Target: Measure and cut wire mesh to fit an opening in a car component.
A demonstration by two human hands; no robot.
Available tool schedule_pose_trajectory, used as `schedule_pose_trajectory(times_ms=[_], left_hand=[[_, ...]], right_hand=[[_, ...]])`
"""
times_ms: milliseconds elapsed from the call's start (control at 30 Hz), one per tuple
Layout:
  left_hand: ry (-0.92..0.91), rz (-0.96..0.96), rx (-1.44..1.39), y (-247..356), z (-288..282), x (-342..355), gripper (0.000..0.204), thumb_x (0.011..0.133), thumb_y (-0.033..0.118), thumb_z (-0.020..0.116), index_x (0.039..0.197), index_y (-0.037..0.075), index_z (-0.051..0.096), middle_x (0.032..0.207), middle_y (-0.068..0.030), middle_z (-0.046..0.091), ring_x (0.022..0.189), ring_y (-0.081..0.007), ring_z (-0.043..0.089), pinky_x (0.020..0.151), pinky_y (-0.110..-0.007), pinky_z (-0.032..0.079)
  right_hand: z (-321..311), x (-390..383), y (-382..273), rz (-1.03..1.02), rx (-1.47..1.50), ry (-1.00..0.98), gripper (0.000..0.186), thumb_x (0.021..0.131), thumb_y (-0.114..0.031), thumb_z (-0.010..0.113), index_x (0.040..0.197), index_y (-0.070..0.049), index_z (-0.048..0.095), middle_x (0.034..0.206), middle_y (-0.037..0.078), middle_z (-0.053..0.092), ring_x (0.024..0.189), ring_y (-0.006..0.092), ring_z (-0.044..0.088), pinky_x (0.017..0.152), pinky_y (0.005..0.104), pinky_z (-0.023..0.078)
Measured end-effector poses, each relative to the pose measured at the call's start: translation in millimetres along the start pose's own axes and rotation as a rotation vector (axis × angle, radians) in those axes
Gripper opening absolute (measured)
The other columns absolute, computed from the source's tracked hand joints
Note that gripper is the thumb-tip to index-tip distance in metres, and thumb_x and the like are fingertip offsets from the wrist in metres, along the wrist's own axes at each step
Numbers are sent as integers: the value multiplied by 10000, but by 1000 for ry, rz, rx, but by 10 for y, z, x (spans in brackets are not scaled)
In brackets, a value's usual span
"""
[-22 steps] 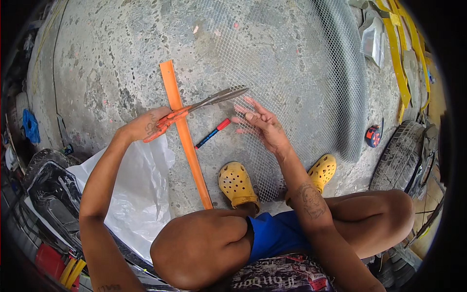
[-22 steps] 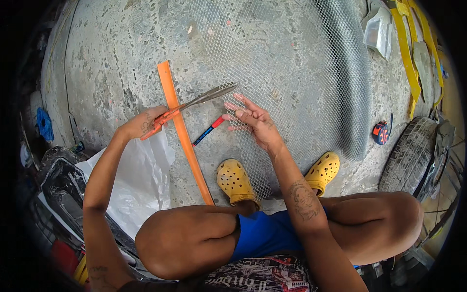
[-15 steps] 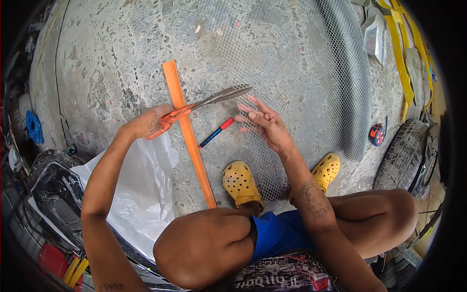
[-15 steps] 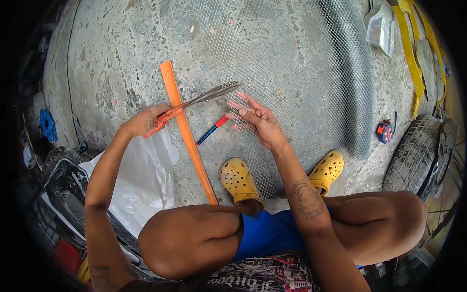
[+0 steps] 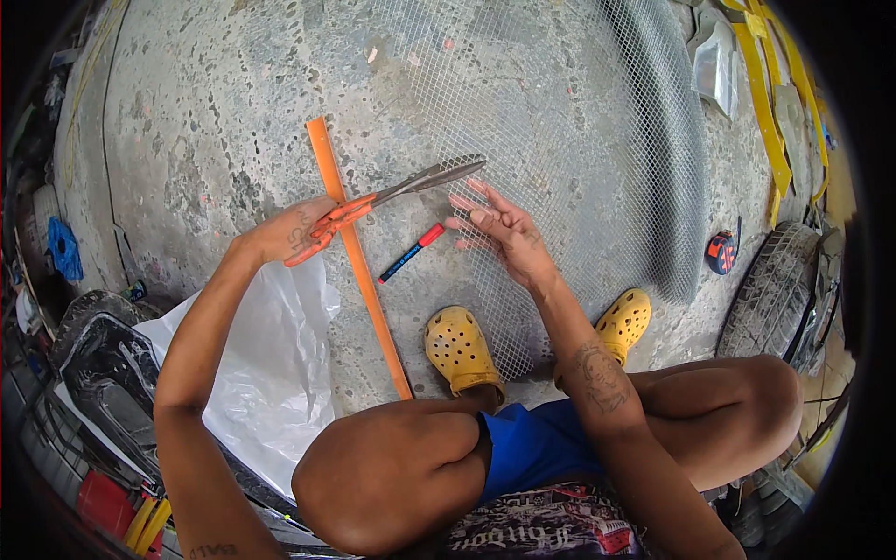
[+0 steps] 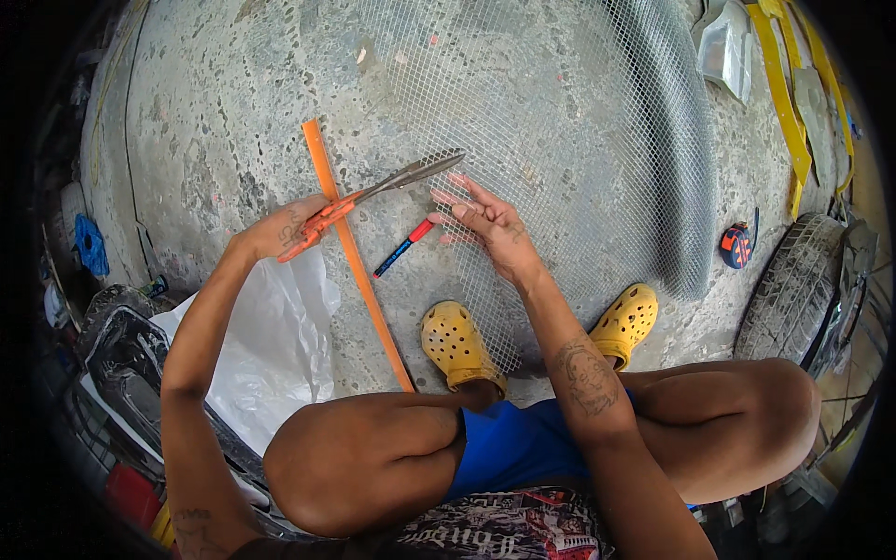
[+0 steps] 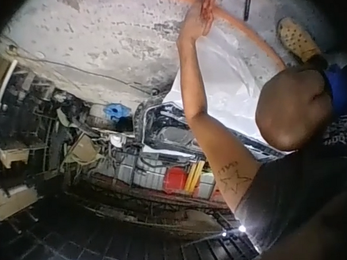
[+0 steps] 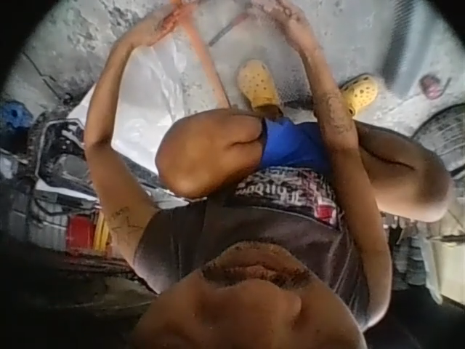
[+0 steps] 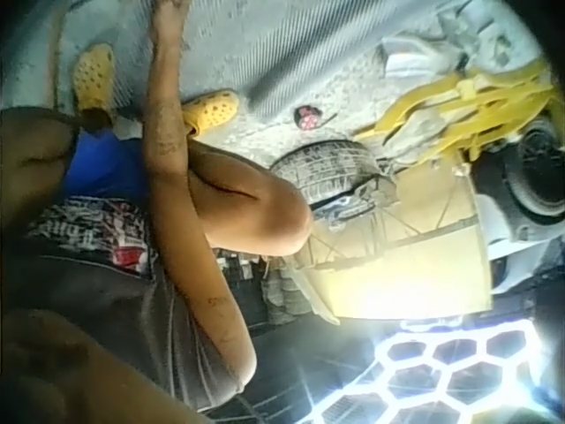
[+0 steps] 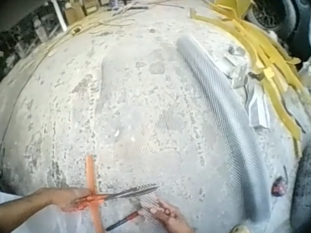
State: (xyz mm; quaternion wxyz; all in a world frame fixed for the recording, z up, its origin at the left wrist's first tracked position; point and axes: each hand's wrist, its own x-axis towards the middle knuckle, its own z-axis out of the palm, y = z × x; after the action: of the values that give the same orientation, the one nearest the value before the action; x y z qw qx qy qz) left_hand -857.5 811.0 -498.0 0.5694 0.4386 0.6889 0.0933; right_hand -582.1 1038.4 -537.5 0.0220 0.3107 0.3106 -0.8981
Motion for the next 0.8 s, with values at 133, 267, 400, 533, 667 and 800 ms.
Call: schedule_pose_trajectory(times_ms=[133, 267, 400, 533, 667, 800], left_hand=[[64, 54, 16, -19, -7, 16, 177, 919, 104, 494, 1064, 30, 563, 850, -38, 520, 732, -136, 521, 683, -292, 458], [47, 24, 82, -26, -51, 45, 149, 898, 101, 512, 999, 15, 579, 813, -35, 528, 693, -127, 527, 636, -290, 453], [-13, -45, 139, 50, -118, 50, 195, 829, 74, 600, 1018, 30, 586, 905, -130, 605, 859, -299, 571, 766, -378, 472], [16, -38, 32, 18, -46, 54, 159, 840, 89, 598, 969, 17, 540, 882, -140, 572, 857, -301, 561, 763, -381, 460], [56, 17, 72, 51, 6, 127, 137, 856, 92, 582, 926, 12, 497, 861, -152, 538, 848, -308, 547, 757, -389, 450], [99, 35, 100, 88, -6, 113, 122, 865, 98, 575, 900, 17, 491, 850, -154, 530, 832, -315, 537, 742, -396, 442]], right_hand=[[-22, -4, 0, 3, -16, 5, 542, 969, -94, 545, 1466, -19, 342, 1336, 171, 566, 1099, 251, 648, 811, 324, 593], [2, 6, -12, 12, -12, 8, 542, 966, -92, 547, 1464, -20, 345, 1341, 170, 563, 1099, 251, 648, 808, 322, 592], [-21, 17, -2, 8, -4, 13, 538, 968, -96, 545, 1463, -20, 350, 1341, 168, 564, 1097, 249, 649, 806, 319, 589], [-30, 44, 25, -4, -23, 23, 532, 971, -97, 539, 1462, -18, 351, 1337, 172, 566, 1094, 254, 650, 814, 325, 586], [-46, 68, 50, 4, -49, 10, 560, 976, -94, 526, 1481, -16, 298, 1374, 184, 525, 1111, 246, 636, 808, 320, 594], [-47, 61, 50, -13, -45, 2, 561, 979, -103, 530, 1480, -11, 298, 1370, 184, 529, 1109, 244, 636, 809, 317, 589]])
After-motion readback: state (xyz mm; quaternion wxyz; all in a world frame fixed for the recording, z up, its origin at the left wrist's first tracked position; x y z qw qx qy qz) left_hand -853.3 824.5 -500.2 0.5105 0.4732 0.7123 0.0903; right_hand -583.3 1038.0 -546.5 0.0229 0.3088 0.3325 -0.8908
